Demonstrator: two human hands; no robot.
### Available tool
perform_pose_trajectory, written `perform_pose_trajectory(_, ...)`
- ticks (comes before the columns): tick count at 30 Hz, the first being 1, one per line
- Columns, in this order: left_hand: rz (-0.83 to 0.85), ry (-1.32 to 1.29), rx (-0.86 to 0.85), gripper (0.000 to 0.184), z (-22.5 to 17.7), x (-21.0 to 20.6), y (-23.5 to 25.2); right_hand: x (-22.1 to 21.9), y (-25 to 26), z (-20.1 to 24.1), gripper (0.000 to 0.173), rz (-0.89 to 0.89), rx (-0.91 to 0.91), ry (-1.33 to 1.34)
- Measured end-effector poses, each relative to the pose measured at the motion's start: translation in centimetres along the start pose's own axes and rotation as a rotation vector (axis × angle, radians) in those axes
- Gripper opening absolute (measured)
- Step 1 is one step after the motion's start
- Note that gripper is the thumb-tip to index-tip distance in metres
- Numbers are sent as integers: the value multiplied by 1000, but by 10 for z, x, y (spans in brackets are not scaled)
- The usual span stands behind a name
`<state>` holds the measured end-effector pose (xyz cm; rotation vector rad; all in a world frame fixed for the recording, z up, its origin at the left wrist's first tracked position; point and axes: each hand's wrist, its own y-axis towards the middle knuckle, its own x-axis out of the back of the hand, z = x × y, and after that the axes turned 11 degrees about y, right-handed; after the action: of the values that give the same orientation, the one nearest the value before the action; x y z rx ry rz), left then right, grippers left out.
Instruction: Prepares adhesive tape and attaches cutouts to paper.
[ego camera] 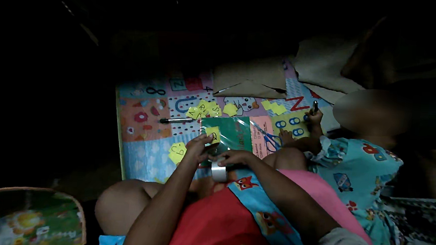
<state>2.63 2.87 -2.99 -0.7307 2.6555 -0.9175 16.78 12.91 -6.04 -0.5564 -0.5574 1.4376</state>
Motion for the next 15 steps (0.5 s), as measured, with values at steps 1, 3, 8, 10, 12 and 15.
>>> perform_pose_trajectory(1,14,5,15,30,1,-1,0,1,1,-1,53,8,-8,-33)
perform_pose_trajectory(3,58,22,26,30,1,-1,1,6,-3,1,59,9,0,-105)
perform_pose_trajectory(8,78,5,28,32,-1,1,0,56,-17,-8,65,-462,-95,-211)
perform_pose_trajectory(10,74,6,6,34,3,3,4,74,-24,-20,59,-760,-286,-266)
perform_pose_trajectory(12,76,-23,15,36,3,3,6,83,-28,-35,57,-901,-470,-253)
perform_pose_trajectory(15,59,-60,34,34,-1,0,4,86,-23,-57,63,-946,-571,-254)
